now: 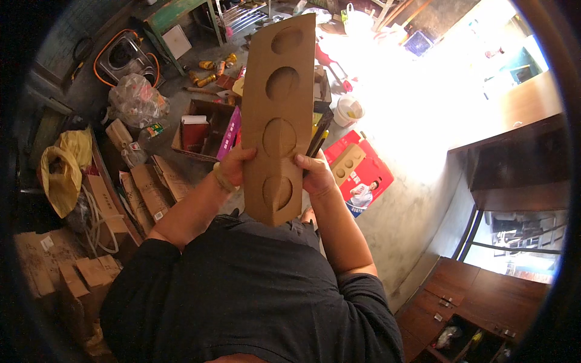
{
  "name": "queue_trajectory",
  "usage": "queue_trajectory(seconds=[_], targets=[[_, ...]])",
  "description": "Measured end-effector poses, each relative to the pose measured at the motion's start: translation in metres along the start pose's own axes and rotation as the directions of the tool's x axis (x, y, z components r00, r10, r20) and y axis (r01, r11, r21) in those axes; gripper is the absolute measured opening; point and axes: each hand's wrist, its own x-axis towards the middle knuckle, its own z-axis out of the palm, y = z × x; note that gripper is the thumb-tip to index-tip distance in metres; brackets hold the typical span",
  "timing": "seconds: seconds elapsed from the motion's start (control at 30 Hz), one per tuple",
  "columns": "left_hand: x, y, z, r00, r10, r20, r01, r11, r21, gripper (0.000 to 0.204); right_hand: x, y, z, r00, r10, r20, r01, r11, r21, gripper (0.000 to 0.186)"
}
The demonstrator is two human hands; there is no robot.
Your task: The person uses a utility knife to cut open a red cardboard box and then cuts a piece of cardboard with circular cutouts. They handle several cardboard pieces and boxes in a cluttered storage area.
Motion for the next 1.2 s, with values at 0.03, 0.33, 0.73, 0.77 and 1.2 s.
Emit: queue_trajectory(seconds=[0.03,0.33,0.73,0.77,1.2], targets=[[0.002,0.002,-0.004,0.999,0.000,-0.043,0.002,0.999,0.050,0.045,0.002,-0.003,-0.006,0.999,0.002,-0.047,-0.003,1.000,-0.021,0.049],[0.040,0.006,-0.026,0.946,0.028,-0.322,0.042,0.978,0.206,0.039,-0.011,-0.008,-0.050,0.935,-0.019,-0.355,-0.108,0.937,-0.333,0.032],[0.090,-0.067,-0.087,0.859,-0.293,-0.419,0.398,0.898,0.187,0.043,-0.055,0.007,-0.149,0.806,0.073,-0.588,-0.136,0.989,-0.065,0.025],[0.093,-0.078,-0.088,0.843,-0.307,-0.442,0.422,0.886,0.190,0.044,-0.060,0.007,-0.159,0.796,0.082,-0.600,-0.134,0.990,-0.043,0.024],[0.148,-0.201,-0.122,0.585,-0.250,-0.772,0.747,0.537,0.392,0.065,-0.118,0.011,-0.310,0.546,-0.006,-0.838,0.000,1.000,-0.007,0.030]])
